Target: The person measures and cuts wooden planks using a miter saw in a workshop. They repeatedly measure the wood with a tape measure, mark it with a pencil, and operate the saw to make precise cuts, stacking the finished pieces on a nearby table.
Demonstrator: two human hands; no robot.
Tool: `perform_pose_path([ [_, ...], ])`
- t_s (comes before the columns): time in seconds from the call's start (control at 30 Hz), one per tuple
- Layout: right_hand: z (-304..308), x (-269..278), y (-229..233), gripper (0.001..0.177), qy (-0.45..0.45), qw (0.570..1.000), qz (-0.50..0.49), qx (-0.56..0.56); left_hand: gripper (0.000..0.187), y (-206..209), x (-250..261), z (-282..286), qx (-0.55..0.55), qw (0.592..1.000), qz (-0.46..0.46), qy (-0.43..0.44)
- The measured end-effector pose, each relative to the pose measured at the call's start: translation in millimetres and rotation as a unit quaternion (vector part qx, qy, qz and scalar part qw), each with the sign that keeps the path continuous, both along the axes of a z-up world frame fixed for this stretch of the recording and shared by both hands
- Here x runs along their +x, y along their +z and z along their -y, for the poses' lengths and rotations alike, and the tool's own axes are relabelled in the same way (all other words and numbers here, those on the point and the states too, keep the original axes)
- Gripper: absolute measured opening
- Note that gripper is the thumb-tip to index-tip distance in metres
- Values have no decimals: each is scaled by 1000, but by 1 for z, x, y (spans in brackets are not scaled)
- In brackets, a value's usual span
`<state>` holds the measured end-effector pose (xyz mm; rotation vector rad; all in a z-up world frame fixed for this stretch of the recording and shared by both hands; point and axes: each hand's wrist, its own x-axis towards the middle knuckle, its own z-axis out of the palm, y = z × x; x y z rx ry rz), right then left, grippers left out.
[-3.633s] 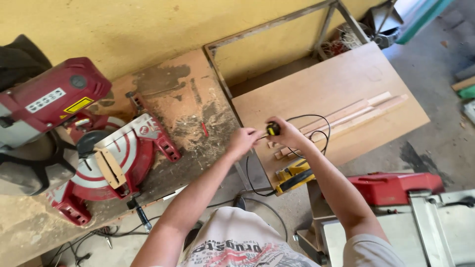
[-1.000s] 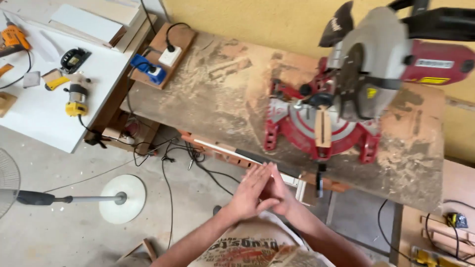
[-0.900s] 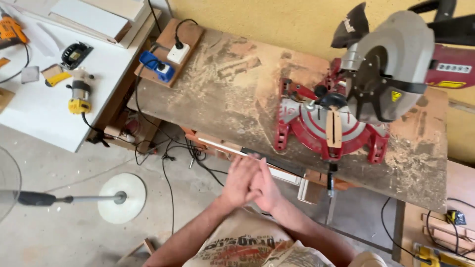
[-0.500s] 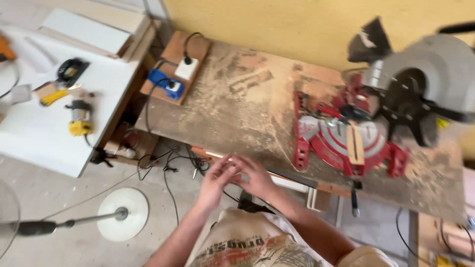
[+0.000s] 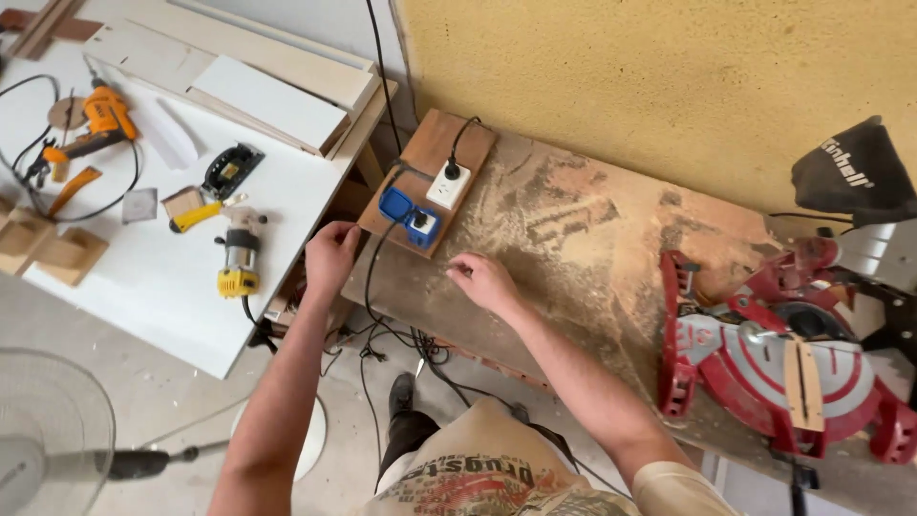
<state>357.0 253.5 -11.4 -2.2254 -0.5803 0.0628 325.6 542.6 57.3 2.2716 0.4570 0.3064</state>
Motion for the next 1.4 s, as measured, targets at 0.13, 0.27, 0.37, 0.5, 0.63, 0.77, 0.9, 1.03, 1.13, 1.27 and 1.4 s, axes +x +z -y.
perform_pose_path([
  [0.13,-47,42,-6,45,-59,996,-63,25,27,-118,109,-65,10,998,-16,-59],
  [0.27,-85,62,14,84,-98,984,-94,-117,47,-148,169,-72,-87,979,-140,-116],
  [0.37,-104,66,28,98,-101,975,-127,-154,61,-84,169,-56,-152,954,-208,-153],
  [0.5,-116,63,27,100,-119,972,-108,-171,86,-87,188,-50,-172,930,-252,-206],
  [0.63,-117,69,6,96,-165,969,-66,-174,81,-50,184,-50,-193,926,-237,-224],
  [0.77,-114,66,16,93,-153,988,21,11,81,26,177,-57,-193,917,-199,-288],
  [0.9,-124,64,18,98,-126,987,21,97,78,84,181,-66,-58,940,-143,-304],
  [1.03,-123,58,0,106,-75,991,-82,70,58,136,160,-74,133,932,-97,-323],
  [1.13,-125,42,17,74,-87,981,-132,112,33,123,138,-87,297,906,1,-301],
  [1.27,-122,51,30,52,-163,949,-204,176,42,110,97,-109,179,960,-53,-207],
  [1.4,-124,115,11,76,-164,783,-333,499,51,89,34,-134,78,993,-69,-52],
])
